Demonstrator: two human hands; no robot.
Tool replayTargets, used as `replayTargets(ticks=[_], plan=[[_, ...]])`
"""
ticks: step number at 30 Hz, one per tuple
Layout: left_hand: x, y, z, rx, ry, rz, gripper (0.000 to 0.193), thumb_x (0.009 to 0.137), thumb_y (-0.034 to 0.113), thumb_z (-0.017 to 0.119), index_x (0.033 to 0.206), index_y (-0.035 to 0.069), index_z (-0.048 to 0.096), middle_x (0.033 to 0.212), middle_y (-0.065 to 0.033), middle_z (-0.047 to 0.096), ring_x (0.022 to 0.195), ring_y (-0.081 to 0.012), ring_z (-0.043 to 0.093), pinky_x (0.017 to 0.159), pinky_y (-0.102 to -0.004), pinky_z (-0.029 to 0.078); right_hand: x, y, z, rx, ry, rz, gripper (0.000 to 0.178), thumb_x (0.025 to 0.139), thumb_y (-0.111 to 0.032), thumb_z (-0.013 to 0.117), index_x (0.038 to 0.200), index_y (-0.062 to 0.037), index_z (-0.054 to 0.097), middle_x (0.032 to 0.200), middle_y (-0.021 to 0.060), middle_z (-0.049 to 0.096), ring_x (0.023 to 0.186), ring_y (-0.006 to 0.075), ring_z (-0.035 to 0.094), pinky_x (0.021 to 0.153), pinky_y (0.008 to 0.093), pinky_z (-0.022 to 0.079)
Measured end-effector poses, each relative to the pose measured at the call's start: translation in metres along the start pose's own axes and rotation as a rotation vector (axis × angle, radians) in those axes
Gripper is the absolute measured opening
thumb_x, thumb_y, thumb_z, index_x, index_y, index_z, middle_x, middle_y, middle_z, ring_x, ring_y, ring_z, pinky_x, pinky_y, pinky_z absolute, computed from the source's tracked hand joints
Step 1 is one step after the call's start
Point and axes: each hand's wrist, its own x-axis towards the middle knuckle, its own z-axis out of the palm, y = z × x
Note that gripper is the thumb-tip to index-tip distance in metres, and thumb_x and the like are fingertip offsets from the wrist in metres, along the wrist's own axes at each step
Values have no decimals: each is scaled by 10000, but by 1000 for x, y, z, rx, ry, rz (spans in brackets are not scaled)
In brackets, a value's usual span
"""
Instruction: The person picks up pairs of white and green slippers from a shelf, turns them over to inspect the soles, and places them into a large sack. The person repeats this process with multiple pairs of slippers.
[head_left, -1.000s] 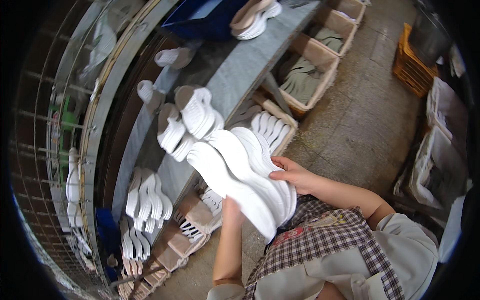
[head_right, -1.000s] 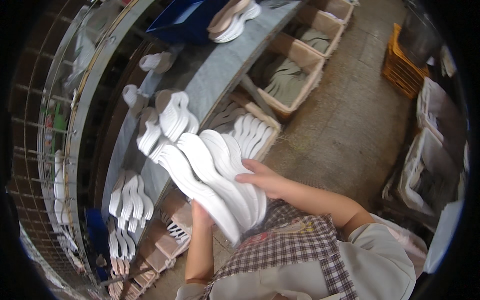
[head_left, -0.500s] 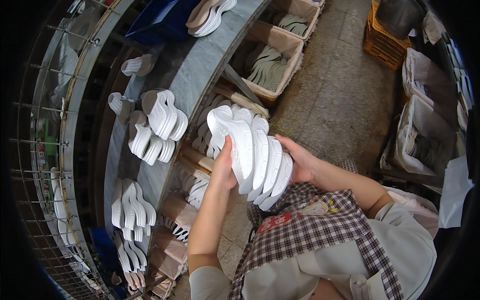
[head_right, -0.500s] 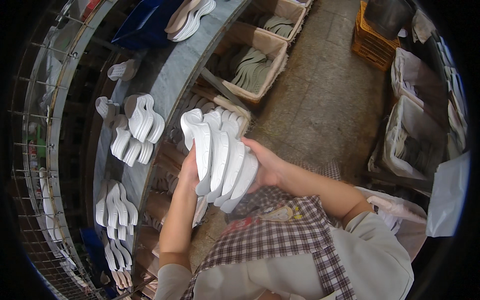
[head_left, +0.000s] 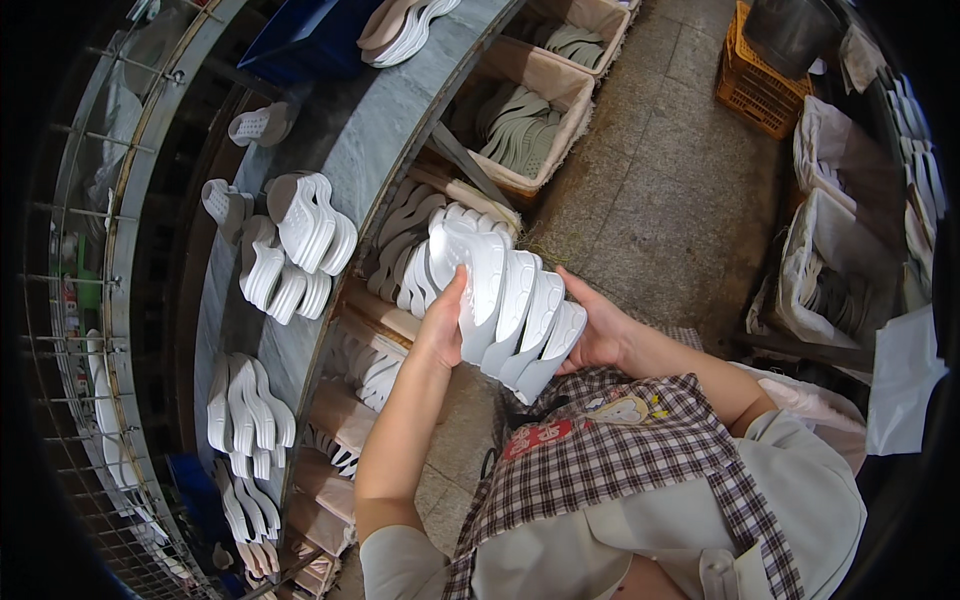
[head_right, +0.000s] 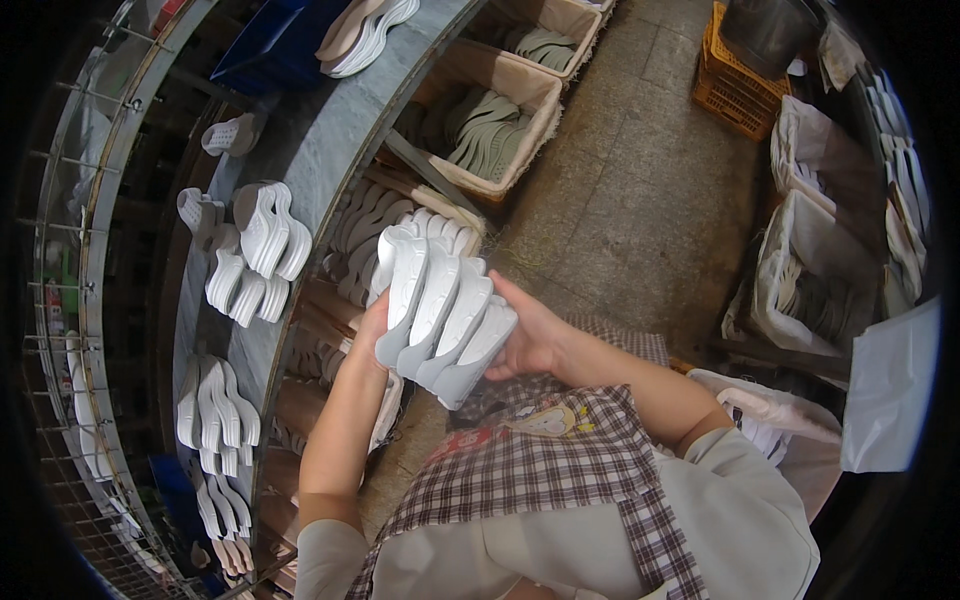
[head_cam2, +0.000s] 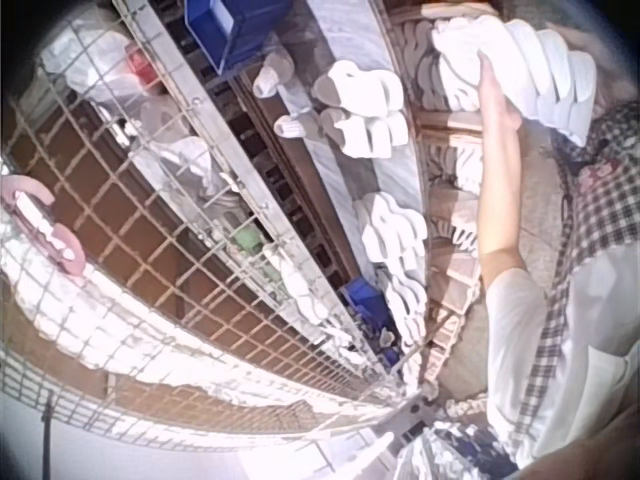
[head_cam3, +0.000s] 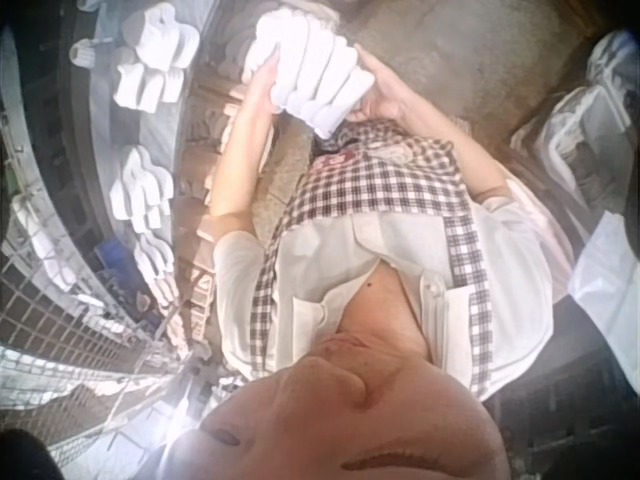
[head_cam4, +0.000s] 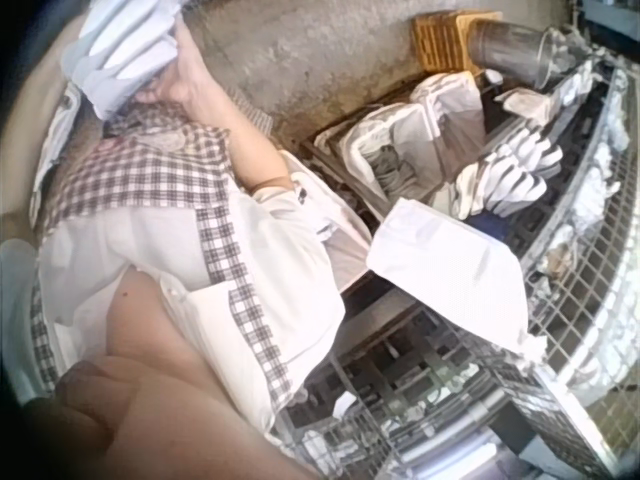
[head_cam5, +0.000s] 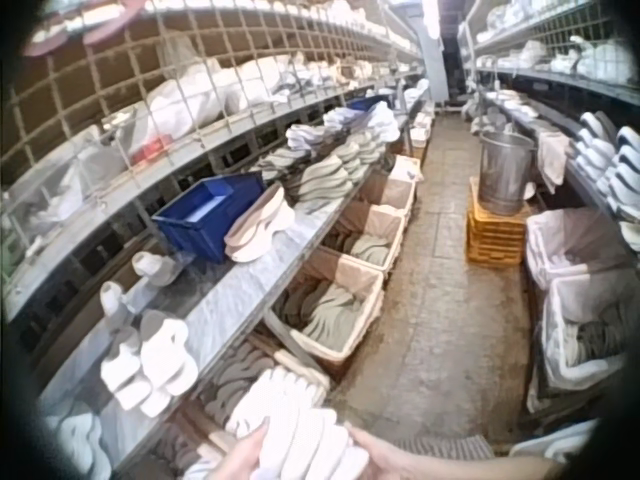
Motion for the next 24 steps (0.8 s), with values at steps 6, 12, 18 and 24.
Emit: replayTargets(ticks=[6,12,18,24], plan=[[1,-1,2,-5,37,-25,590,975,472,359,1338,12,424,1288,-155,535,1160,-282,536,982,-394,422,0,1,-4,-3,-2,14,743,862,-726,308,1313,-166,492,1359,121,438,1212,316,394,983,504,278],[2,-4,-1,-9,24,-31,605,967,483,378,1337,7,424,1294,-157,531,1166,-286,531,989,-397,413,1,0,-6,-9,12,13,752,857,-733,307,1312,-163,494,1340,121,458,1200,317,410,982,502,282],[7,-4,-5,0,9,-26,603,966,486,380,1333,9,433,1298,-155,528,1179,-281,519,992,-393,406,1,-1,-7,-4,1,15,758,861,-728,302,1336,-162,467,1360,131,443,1220,326,397,988,514,274],[2,-2,3,38,4,36,618,973,486,361,1350,-3,398,1324,-148,502,1199,-278,498,1008,-395,397,3,-8,-6,-27,-26,-45,728,883,-687,308,1361,-153,440,1377,128,441,1249,331,407,985,536,308]])
